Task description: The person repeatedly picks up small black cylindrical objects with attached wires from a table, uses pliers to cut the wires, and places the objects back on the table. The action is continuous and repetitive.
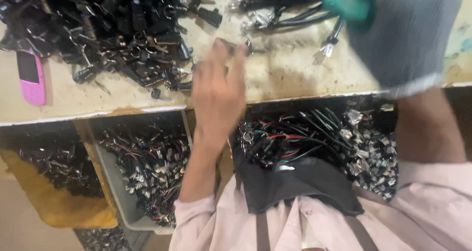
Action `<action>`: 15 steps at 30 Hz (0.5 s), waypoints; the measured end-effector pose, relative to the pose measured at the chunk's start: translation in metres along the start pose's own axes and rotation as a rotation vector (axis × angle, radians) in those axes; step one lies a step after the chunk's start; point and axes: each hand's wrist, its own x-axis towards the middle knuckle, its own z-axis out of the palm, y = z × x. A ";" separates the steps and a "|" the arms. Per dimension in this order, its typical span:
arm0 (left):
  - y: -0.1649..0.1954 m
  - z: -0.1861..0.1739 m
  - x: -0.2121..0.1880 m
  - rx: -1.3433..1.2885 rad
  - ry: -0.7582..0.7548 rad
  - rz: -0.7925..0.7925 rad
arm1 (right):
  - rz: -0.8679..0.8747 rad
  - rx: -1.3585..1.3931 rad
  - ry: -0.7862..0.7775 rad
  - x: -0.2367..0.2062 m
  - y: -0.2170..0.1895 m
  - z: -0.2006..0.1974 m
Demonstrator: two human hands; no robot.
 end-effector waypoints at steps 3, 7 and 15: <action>-0.030 0.035 0.026 0.408 -0.024 0.029 | 0.027 0.065 -0.134 -0.069 -0.015 0.013; -0.048 0.042 0.019 0.069 0.043 0.020 | 0.095 -0.089 -0.083 -0.140 0.015 0.045; 0.020 0.031 0.005 -1.611 0.011 -0.369 | 0.141 -0.235 -0.400 -0.125 0.006 0.023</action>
